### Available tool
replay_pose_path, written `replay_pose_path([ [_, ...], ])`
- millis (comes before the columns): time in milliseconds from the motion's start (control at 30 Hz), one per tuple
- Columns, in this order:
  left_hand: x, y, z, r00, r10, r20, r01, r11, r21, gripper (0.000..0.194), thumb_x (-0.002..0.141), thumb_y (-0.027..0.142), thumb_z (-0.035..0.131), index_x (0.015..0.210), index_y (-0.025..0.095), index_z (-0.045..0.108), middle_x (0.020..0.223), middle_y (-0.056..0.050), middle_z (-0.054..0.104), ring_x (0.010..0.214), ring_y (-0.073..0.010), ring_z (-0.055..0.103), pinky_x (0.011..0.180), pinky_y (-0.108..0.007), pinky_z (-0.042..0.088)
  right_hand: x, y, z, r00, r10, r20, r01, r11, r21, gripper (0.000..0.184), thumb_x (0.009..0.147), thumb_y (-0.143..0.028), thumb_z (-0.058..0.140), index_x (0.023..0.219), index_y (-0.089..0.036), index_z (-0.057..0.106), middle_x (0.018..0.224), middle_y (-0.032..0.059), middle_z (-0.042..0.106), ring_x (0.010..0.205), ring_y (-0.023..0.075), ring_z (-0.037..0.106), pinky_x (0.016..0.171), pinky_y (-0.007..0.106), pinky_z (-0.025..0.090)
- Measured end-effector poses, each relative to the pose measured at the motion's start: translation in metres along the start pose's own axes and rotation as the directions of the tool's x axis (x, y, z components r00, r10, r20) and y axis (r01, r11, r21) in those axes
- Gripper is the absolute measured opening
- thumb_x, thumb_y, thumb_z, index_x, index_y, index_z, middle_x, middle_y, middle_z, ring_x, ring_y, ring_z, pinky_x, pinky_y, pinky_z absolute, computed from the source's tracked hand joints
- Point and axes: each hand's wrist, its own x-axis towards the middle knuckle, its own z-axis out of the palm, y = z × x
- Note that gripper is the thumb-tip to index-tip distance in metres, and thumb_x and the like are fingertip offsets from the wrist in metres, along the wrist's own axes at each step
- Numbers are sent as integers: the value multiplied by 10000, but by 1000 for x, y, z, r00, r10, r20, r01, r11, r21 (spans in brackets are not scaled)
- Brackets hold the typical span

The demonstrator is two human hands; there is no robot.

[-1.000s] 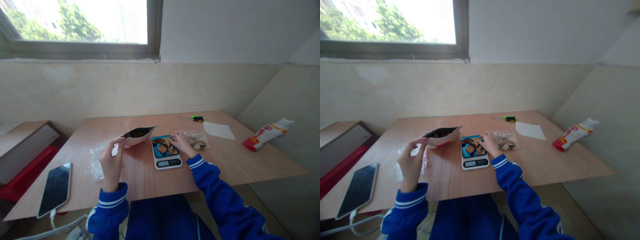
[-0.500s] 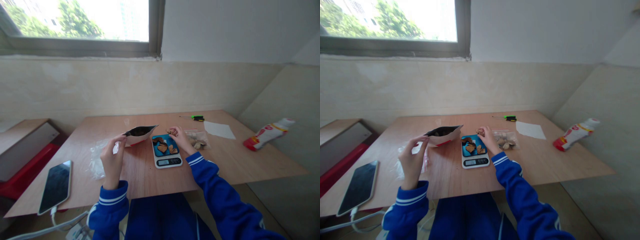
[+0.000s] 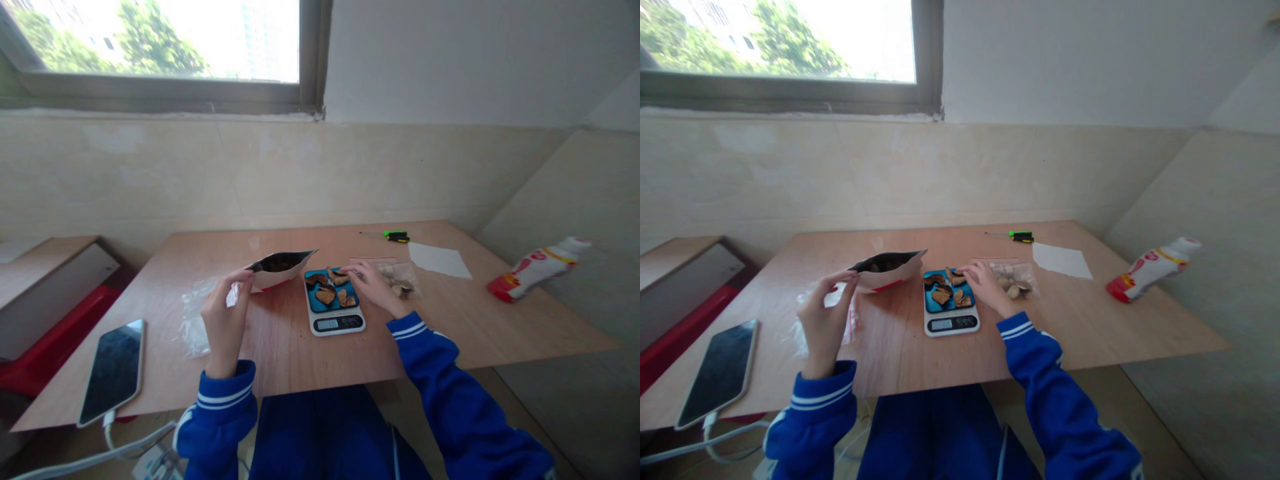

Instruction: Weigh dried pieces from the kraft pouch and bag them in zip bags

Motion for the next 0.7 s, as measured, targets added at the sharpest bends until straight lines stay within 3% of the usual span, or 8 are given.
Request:
replay_pose_path([
  [167, 0, 0, 1, 1000, -5, -3, 5, 1000, 5, 137, 881, 316, 590, 949, 230, 671, 957, -21, 736, 915, -192, 677, 839, -336, 496, -4, -19, -22, 996, 63, -64, -59, 995, 75, 255, 929, -261, 463, 992, -178, 695, 1072, 113, 643, 1086, 250, 587, 990, 436, 436],
  [300, -3, 0, 2, 1000, 15, 0, -15, 1000, 17, 124, 887, 301, 588, 952, 231, 667, 966, -19, 738, 918, -186, 677, 841, -324, 489, 0, -66, -43, 997, 49, -59, -32, 963, 267, 250, 942, -283, 461, 1059, -196, 664, 1081, 85, 656, 1051, 210, 613, 916, 365, 498],
  [400, -6, -1, 3, 999, 36, -1, -36, 999, 8, 122, 899, 288, 575, 954, 225, 665, 973, -20, 738, 924, -186, 679, 826, -320, 486, 12, -109, -54, 976, -150, 156, 71, 903, 424, 294, 959, -269, 446, 1200, -211, 604, 1210, 69, 638, 1162, 184, 584, 983, 342, 478],
  [500, -9, -1, 4, 998, 56, -5, -56, 998, 13, 121, 895, 282, 586, 960, 224, 669, 981, -24, 741, 939, -195, 681, 808, -318, 479, 30, -140, -51, 876, -360, 320, 217, 888, 405, 337, 964, -184, 404, 1246, -188, 587, 1273, 74, 625, 1210, 162, 558, 1031, 330, 445],
  [567, -12, 0, 4, 998, 66, -1, -66, 998, 3, 121, 895, 270, 585, 964, 224, 673, 992, -28, 741, 958, -199, 680, 806, -317, 477, 42, -150, -41, 837, -394, 381, 291, 908, 301, 367, 945, -106, 382, 1229, -170, 605, 1277, 81, 632, 1212, 161, 560, 1045, 332, 433],
  [700, -19, 1, 0, 994, 105, 42, -104, 994, -21, 131, 908, 226, 556, 962, 220, 676, 1049, -41, 731, 1008, -199, 669, 870, -333, 473, 60, -159, -20, 777, -336, 533, 353, 933, 73, 402, 871, -3, 420, 1154, -153, 663, 1226, 96, 672, 1157, 203, 611, 1007, 351, 462],
])
